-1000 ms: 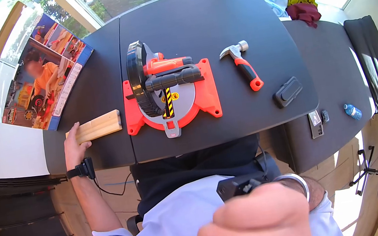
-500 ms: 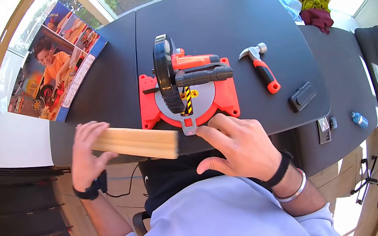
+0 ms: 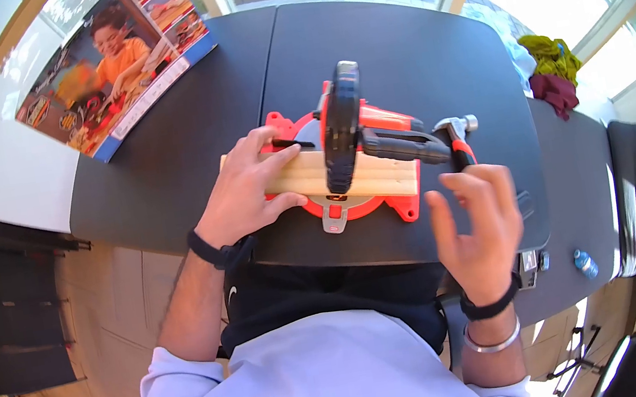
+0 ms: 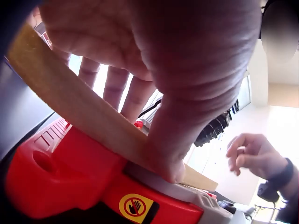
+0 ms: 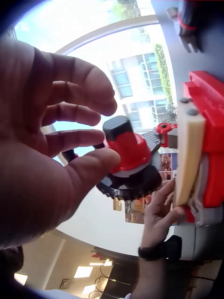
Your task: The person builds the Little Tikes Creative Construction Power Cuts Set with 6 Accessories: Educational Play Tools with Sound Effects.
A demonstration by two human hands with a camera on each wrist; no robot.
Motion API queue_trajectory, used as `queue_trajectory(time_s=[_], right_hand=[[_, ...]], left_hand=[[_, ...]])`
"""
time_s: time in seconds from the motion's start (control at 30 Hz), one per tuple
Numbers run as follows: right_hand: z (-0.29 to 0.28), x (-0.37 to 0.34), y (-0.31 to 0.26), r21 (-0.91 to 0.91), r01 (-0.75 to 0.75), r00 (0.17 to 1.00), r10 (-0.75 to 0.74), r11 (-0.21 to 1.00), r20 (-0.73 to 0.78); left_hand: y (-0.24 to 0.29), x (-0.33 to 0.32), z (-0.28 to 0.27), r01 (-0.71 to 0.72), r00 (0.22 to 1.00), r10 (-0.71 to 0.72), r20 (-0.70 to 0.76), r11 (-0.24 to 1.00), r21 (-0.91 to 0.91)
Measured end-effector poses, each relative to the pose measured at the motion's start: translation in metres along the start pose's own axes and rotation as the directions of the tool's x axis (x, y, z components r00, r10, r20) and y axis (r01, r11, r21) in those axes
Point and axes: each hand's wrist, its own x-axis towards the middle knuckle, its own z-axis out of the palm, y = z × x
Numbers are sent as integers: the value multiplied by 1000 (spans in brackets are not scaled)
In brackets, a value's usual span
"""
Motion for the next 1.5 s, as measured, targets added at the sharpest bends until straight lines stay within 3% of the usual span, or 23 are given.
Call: queue_trajectory(time_s=[0.03, 0.1, 0.17, 0.23, 0.3, 0.37, 0.47, 0.57, 0.77, 0.97, 1.1, 1.2, 1.3, 1.5], right_hand=[[-7, 7, -10, 15, -6, 997, 7, 1000, -71], [-12, 21, -19, 16, 54, 997, -53, 998, -63], [-4, 40, -32, 16, 223, 971, -220, 975, -95], [8, 45, -37, 13, 243, 970, -242, 970, -23], [22, 46, -41, 44, 177, 983, -179, 983, 37], [28, 49, -40, -28, 229, 971, -226, 973, 78], [31, 48, -43, 19, 73, 996, -74, 997, 55], [22, 48, -38, -43, 7, 991, -1, 999, 136], [33, 25, -37, -68, -13, 983, 25, 998, 180], [50, 14, -25, -89, 85, 996, -82, 992, 29], [49, 17, -8, -61, 95, 995, -94, 994, 14], [44, 21, 1, 17, -30, 999, 29, 999, 43], [43, 20, 6, 19, -43, 998, 42, 999, 37], [50, 16, 9, 21, 30, 1000, -30, 999, -4]], left_hand=[[-1, -1, 3, -25, 998, 25, -50, 1000, 3], [-5, 0, 4, -37, 995, 38, -93, 999, 8], [-8, 3, 6, -58, 998, 57, -15, 998, -14], [-8, 6, 8, -33, 999, 32, -23, 999, -30], [-3, 10, 7, 20, 999, -19, 27, 998, -51], [0, 8, 10, 29, 1000, -29, 11, 998, -52], [3, 1, 21, 15, 999, -16, -39, 1000, -25], [9, -4, 26, 25, 996, -29, -90, 999, -45], [15, -5, 28, 82, 988, -88, -124, 996, -47], [16, -3, 33, 76, 988, -79, -133, 997, -28], [22, -1, 40, 99, 985, -99, -141, 995, -2], [28, -2, 48, 130, 980, -125, -156, 991, 20], [33, -3, 51, 154, 975, -146, -169, 987, 36], [34, -3, 48, 164, 973, -154, -174, 986, 41]])
